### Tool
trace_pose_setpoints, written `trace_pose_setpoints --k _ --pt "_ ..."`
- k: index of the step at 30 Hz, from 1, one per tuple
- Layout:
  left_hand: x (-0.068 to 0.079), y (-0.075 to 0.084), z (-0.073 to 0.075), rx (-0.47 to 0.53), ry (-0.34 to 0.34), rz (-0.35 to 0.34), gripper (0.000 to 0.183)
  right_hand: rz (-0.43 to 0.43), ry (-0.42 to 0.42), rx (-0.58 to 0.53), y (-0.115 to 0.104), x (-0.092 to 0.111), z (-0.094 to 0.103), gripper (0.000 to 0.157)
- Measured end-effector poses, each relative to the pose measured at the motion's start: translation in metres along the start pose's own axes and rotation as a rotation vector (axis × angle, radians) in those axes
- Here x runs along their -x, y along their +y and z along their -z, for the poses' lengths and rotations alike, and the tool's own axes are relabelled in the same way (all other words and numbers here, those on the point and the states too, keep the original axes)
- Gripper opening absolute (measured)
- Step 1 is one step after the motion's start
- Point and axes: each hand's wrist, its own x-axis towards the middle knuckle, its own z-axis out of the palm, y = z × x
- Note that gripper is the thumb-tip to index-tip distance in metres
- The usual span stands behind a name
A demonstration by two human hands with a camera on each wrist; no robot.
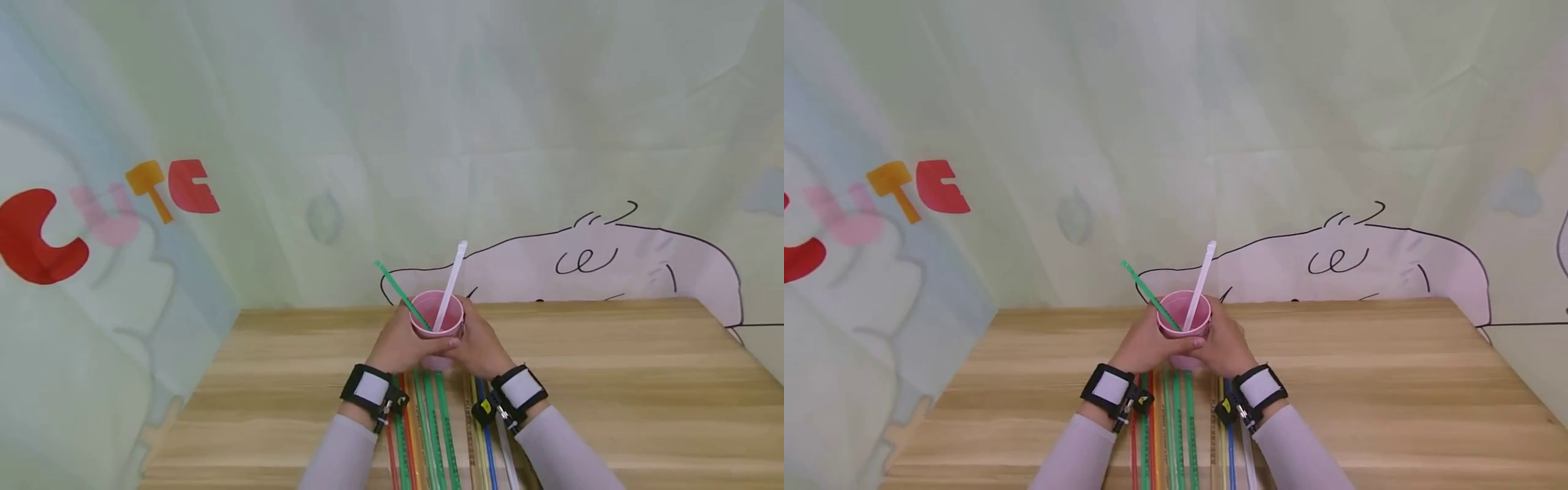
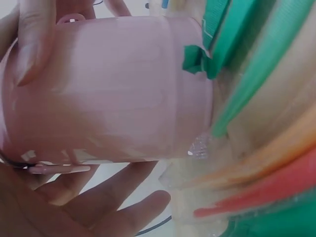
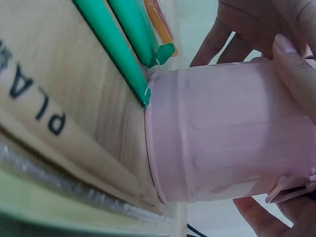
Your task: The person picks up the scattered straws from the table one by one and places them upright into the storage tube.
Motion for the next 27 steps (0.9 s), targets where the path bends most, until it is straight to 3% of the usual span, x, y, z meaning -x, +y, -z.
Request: trace_pose_setpoints --k 8,12,19,24,27 --pt "-0.002 0.004 0.006 -0.045 0.041 0.025 0.088 0.023 -0.063 -0.039 -0.009 -0.006 0.005 0.104" --pt "0.000 0.005 0.005 -0.051 0.028 0.029 0.088 0.020 -0.128 -0.043 -0.012 -0.005 0.013 0.102" --pt "0.003 0.002 0.004 -0.028 0.006 0.071 0.086 -0.124 -0.138 0.137 -0.026 0.015 0.040 0.096" --pt "0.002 0.002 0.002 -0.019 0.005 0.093 0.087 -0.130 -0.113 0.245 -0.034 0.036 0.066 0.078" --pt "0.002 0.002 0.003 -0.015 0.008 0.099 0.087 -0.185 -0.112 0.315 -0.035 0.053 0.079 0.064"
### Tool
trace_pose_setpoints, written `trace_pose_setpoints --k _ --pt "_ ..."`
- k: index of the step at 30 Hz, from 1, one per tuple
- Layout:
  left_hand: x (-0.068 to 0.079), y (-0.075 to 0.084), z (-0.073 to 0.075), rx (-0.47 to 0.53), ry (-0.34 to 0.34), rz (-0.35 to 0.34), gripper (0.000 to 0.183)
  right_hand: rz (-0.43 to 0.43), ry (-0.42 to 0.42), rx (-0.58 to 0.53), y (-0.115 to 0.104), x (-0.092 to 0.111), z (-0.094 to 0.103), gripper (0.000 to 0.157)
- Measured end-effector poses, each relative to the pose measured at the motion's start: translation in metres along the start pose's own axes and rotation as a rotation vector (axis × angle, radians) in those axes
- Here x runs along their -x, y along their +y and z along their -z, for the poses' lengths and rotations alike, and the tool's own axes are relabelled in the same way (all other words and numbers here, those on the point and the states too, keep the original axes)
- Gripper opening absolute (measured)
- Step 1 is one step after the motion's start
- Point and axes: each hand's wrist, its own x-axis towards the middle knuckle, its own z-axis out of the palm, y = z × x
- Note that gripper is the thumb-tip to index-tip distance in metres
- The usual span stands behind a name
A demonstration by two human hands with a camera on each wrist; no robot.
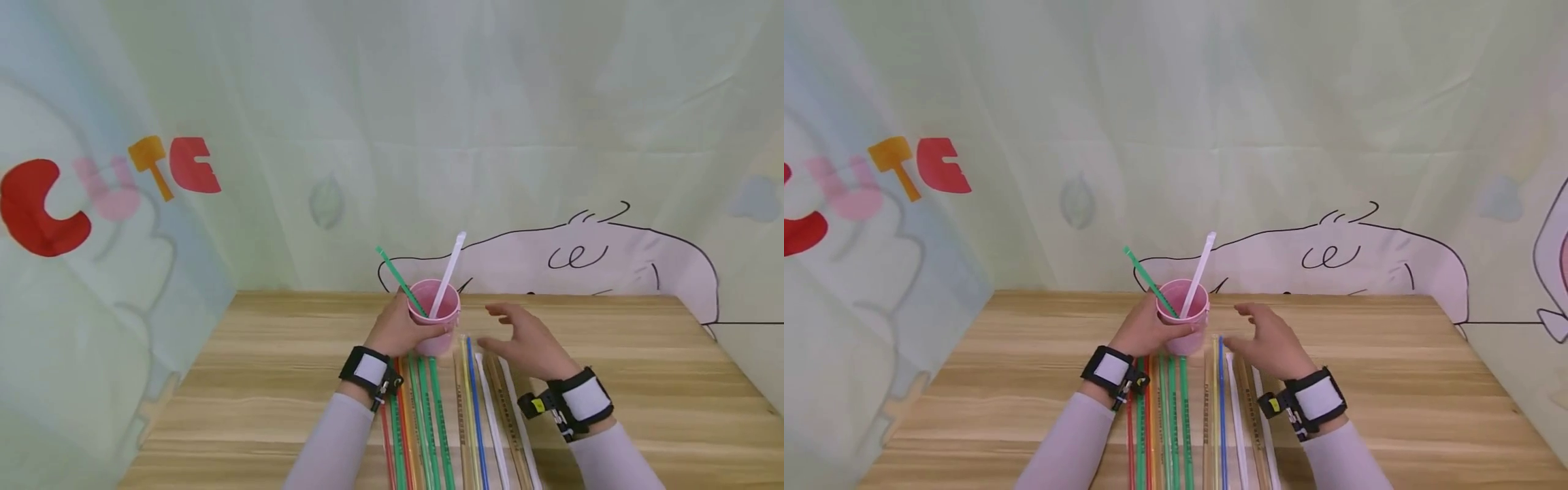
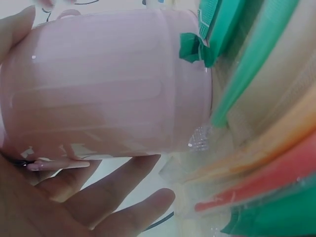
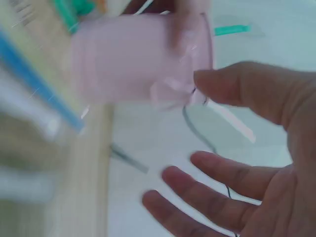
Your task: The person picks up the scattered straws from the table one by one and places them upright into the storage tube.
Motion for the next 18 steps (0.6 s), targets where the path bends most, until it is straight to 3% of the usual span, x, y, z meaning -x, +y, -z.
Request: trace_pose_setpoints --k 5,9,18 --pt "-0.001 0.000 0.003 -0.010 0.008 -0.014 0.087 -0.126 -0.051 0.117 0.018 0.022 0.005 0.038" --pt "-0.002 0.001 0.008 -0.003 0.015 -0.012 0.088 -0.178 -0.072 0.181 0.030 0.029 -0.002 0.025" --pt "0.001 0.000 0.003 0.013 -0.010 -0.013 0.087 -0.234 -0.078 0.208 0.031 0.038 -0.019 0.027"
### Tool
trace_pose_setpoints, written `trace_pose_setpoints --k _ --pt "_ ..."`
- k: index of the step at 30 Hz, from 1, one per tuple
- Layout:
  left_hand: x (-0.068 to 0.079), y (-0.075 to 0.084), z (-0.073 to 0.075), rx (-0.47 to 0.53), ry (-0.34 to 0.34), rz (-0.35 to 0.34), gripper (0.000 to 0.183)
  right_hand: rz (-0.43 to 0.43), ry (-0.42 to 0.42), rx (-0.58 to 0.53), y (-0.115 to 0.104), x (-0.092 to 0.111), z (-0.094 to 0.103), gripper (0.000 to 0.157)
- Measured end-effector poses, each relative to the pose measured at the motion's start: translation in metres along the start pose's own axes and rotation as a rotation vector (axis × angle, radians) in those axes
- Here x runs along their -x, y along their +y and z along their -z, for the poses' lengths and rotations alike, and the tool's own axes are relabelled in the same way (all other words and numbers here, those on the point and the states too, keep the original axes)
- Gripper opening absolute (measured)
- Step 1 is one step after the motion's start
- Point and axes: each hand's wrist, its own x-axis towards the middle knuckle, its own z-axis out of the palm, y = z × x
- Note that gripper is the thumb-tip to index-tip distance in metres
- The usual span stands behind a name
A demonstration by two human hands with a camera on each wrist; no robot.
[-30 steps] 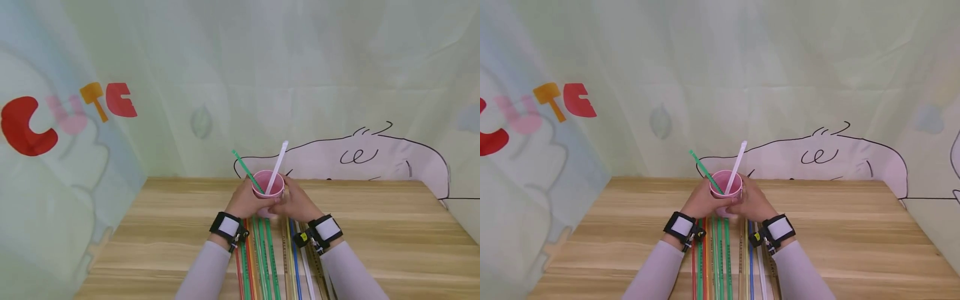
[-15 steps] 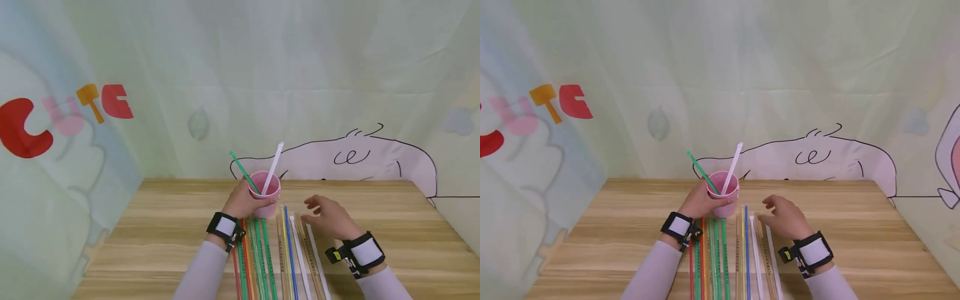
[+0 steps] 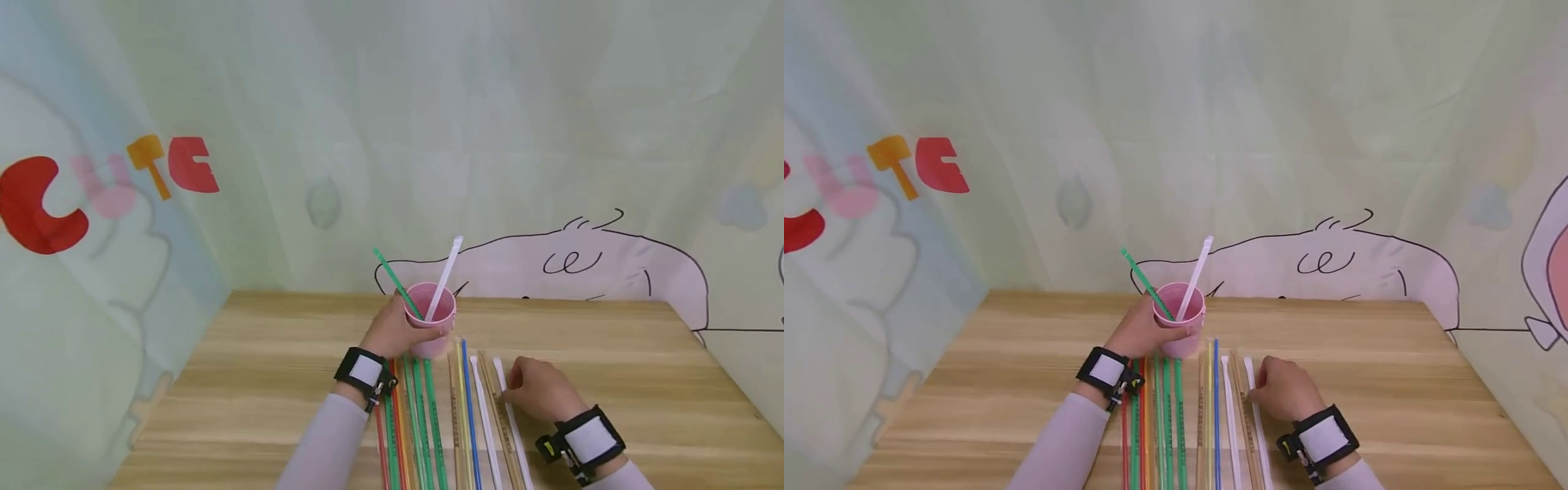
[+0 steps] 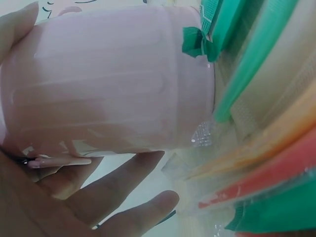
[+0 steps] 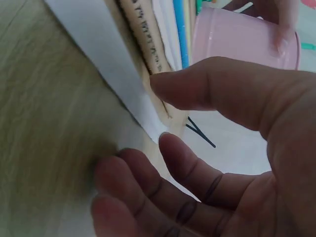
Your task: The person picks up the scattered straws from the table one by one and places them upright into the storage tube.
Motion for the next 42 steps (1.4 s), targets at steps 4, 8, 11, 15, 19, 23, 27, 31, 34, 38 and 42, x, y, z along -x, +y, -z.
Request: trace_pose_setpoints --k 4,8,11,15,19,23,27,31,34,38,42 --pt "0.002 -0.001 -0.002 -0.002 -0.007 0.008 0.087 0.000 0.009 0.009 -0.002 0.002 -0.005 0.026" --pt "0.002 0.000 -0.002 -0.008 -0.002 0.015 0.088 0.026 0.043 0.030 -0.003 0.002 -0.007 0.024" --pt "0.001 0.001 -0.002 -0.013 -0.004 0.020 0.088 0.040 0.062 0.037 -0.004 0.001 -0.009 0.024" --pt "0.001 0.002 -0.001 -0.019 -0.003 0.032 0.089 0.039 0.073 0.025 -0.005 0.001 -0.011 0.027" --pt "0.001 0.001 -0.001 -0.021 0.000 0.027 0.089 0.025 0.064 -0.002 -0.002 -0.001 -0.012 0.031" --pt "0.002 0.001 -0.002 -0.018 0.001 0.027 0.090 -0.001 0.038 -0.054 0.001 -0.002 -0.009 0.034" --pt "0.003 0.000 -0.002 -0.016 0.003 0.035 0.091 0.004 0.057 -0.115 0.001 -0.003 0.000 0.038" --pt "0.004 -0.001 0.000 -0.021 0.010 0.044 0.091 0.062 0.136 -0.186 -0.001 -0.003 0.014 0.045" --pt "0.004 -0.002 0.001 -0.027 0.016 0.042 0.090 0.119 0.218 -0.243 -0.006 -0.004 0.030 0.057" --pt "0.003 -0.002 0.002 -0.034 0.021 0.027 0.088 0.198 0.336 -0.320 -0.017 -0.009 0.054 0.065" --pt "0.002 -0.003 0.002 -0.028 0.020 0.010 0.086 0.280 0.455 -0.473 -0.035 -0.017 0.077 0.052"
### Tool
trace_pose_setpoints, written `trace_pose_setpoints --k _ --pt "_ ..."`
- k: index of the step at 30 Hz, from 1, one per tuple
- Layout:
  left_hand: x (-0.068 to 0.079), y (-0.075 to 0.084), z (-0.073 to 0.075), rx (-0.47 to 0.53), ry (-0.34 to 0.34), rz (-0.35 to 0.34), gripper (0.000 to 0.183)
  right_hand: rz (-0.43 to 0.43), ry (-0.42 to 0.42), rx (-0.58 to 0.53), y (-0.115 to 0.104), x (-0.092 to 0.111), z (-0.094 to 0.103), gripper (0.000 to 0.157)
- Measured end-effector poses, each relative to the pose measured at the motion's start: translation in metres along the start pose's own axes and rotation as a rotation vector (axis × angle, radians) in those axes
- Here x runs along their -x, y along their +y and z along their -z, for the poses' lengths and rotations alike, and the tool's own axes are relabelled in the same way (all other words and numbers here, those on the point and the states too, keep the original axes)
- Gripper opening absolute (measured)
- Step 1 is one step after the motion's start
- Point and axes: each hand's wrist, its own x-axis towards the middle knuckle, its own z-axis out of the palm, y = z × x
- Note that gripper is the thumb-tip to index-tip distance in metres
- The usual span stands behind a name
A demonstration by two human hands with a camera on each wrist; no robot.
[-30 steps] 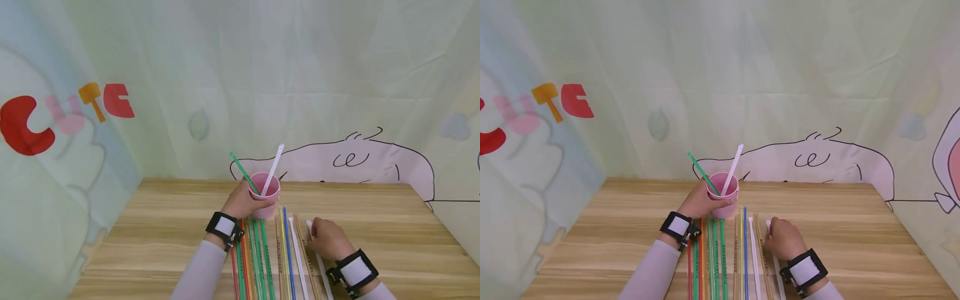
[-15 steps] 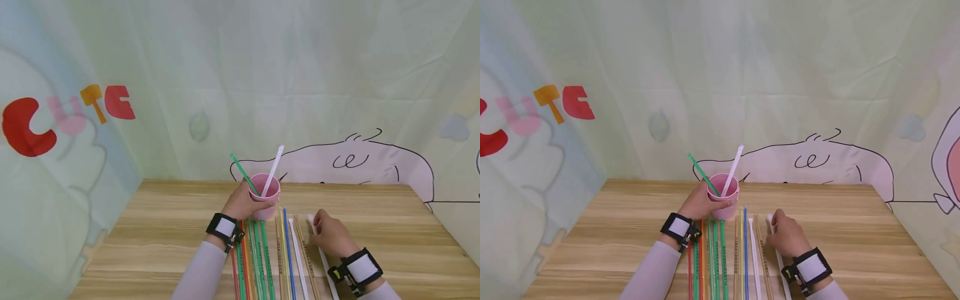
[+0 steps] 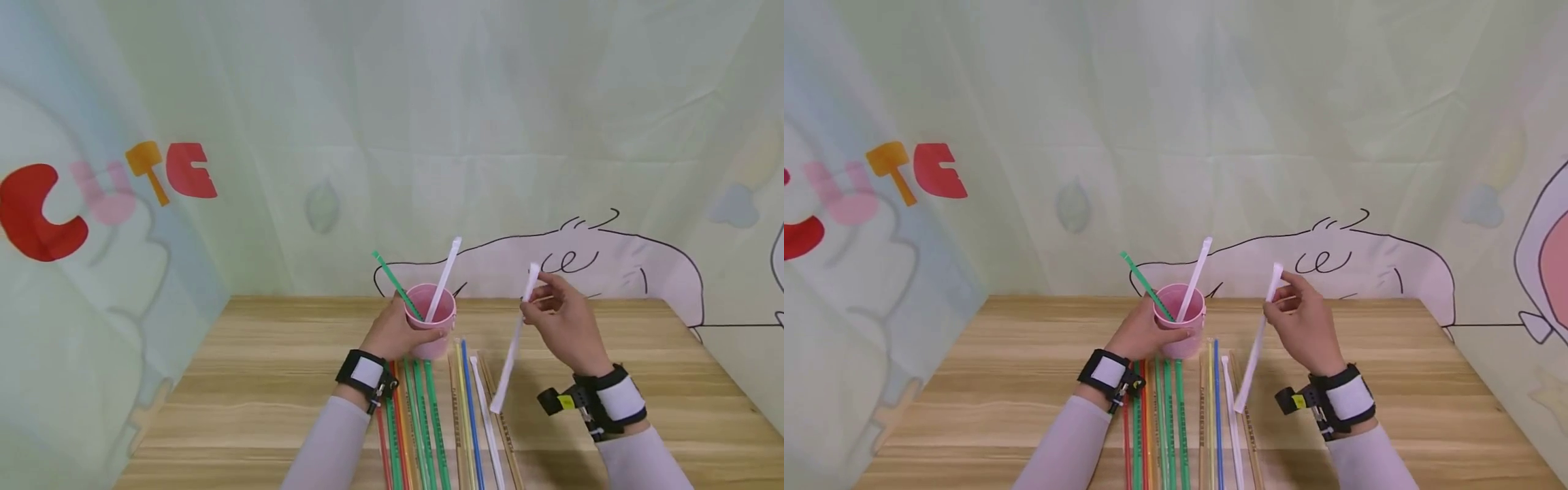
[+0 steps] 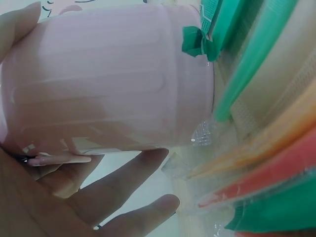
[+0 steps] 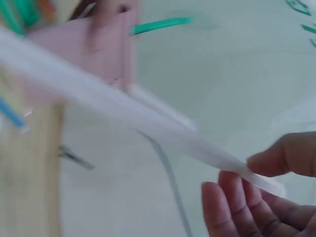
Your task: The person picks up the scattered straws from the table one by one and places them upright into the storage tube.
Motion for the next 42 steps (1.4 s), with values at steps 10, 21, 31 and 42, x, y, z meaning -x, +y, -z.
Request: trace_pose_setpoints --k 10,21,31,42 --pt "-0.001 -0.003 -0.001 0.018 -0.003 -0.016 0.084 0.078 0.136 -0.333 -0.037 -0.044 -0.014 0.028" --pt "-0.004 -0.003 -0.002 0.021 -0.008 -0.027 0.084 -0.001 0.032 -0.177 -0.025 -0.055 -0.062 0.031" --pt "-0.001 0.001 -0.003 0.008 0.010 -0.014 0.088 -0.115 -0.176 0.000 0.002 -0.045 -0.083 0.055" --pt "0.001 0.003 0.000 0.005 0.021 -0.001 0.084 -0.155 -0.288 -0.055 0.009 -0.034 -0.060 0.103"
